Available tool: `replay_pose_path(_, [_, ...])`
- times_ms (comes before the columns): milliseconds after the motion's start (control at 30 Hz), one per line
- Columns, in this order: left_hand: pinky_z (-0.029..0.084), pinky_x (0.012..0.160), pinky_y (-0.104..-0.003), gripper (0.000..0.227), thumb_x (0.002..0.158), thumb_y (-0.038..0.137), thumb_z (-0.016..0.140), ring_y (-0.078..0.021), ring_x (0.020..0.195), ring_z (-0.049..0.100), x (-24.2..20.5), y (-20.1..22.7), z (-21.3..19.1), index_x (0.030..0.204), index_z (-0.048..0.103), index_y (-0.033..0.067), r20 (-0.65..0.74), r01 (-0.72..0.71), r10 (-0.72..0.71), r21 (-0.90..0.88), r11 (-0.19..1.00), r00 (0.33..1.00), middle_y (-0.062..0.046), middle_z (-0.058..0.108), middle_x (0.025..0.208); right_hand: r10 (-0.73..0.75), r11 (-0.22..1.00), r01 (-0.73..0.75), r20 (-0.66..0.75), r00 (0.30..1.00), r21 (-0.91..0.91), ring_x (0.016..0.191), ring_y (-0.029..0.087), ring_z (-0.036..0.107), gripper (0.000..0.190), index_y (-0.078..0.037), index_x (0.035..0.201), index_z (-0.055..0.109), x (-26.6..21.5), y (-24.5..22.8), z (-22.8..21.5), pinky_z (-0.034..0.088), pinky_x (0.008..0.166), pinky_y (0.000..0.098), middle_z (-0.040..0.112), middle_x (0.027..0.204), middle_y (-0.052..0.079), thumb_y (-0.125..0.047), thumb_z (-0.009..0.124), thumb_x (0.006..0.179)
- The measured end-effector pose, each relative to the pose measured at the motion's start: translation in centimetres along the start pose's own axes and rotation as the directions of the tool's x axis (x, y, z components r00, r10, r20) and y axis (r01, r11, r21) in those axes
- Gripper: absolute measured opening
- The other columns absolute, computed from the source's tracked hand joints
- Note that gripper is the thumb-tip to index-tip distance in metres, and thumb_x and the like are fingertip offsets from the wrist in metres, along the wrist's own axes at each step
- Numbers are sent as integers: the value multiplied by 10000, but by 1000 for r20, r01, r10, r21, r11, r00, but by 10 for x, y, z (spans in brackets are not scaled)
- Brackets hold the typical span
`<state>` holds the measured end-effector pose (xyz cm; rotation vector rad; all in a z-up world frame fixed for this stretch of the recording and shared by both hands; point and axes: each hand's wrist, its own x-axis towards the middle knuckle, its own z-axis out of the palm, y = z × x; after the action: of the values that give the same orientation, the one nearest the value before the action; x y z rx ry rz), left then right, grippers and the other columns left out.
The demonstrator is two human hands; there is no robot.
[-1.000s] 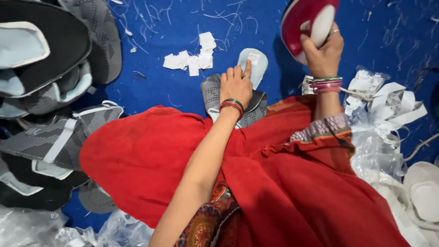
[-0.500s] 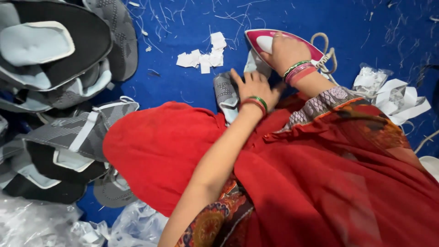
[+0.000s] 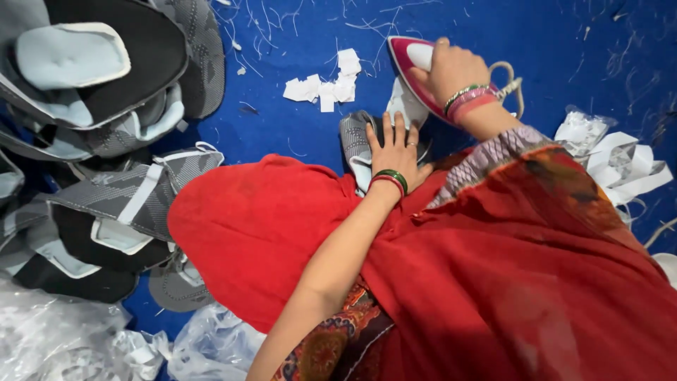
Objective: The person sits on the floor and uses a red electric iron to press white insoles inside grey slip-on shoes. They repeatedly pick up shoes, place the insole flat, and iron the surface, then set the shoes aside.
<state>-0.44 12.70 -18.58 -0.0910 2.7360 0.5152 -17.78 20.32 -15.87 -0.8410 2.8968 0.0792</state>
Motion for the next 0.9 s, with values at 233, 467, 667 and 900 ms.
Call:
replay_pose_path(233, [2,1190,-697,972,815,699,611,-426,1548,86,0,-2,13,1556,379,114,-78,-12,8,-60,998,997,-230,215,1652,-101,995,96,256,961,34,771,379,743,701,46,1189,624,-24,13,-11,605,647,461,737,894,264,-625,656,989])
replay_pose_path(467, [24,1182,-705,961,811,687,618,-430,1547,98,3,3,3,1545,392,110,-37,-12,12,17,1000,999,-234,235,1642,-58,998,58,3,998,-6,766,356,742,723,58,1273,617,-8,23,12,595,591,439,745,949,226,-601,669,980])
replay_pose_path(667, [44,1181,-709,971,815,700,619,-445,1531,132,0,-2,11,1537,397,89,-133,-20,13,-50,999,991,-244,249,1631,-106,990,89,-158,982,-111,655,301,735,725,57,1263,625,5,18,9,576,544,413,735,761,168,-613,684,992])
replay_pose_path(900, [50,1185,-708,939,815,659,629,-440,1542,133,2,4,2,1533,411,93,-1,-10,10,21,1000,1000,-237,264,1631,-118,993,118,-21,993,-3,657,307,733,711,42,1162,626,-1,6,11,575,531,413,730,772,167,-642,677,976])
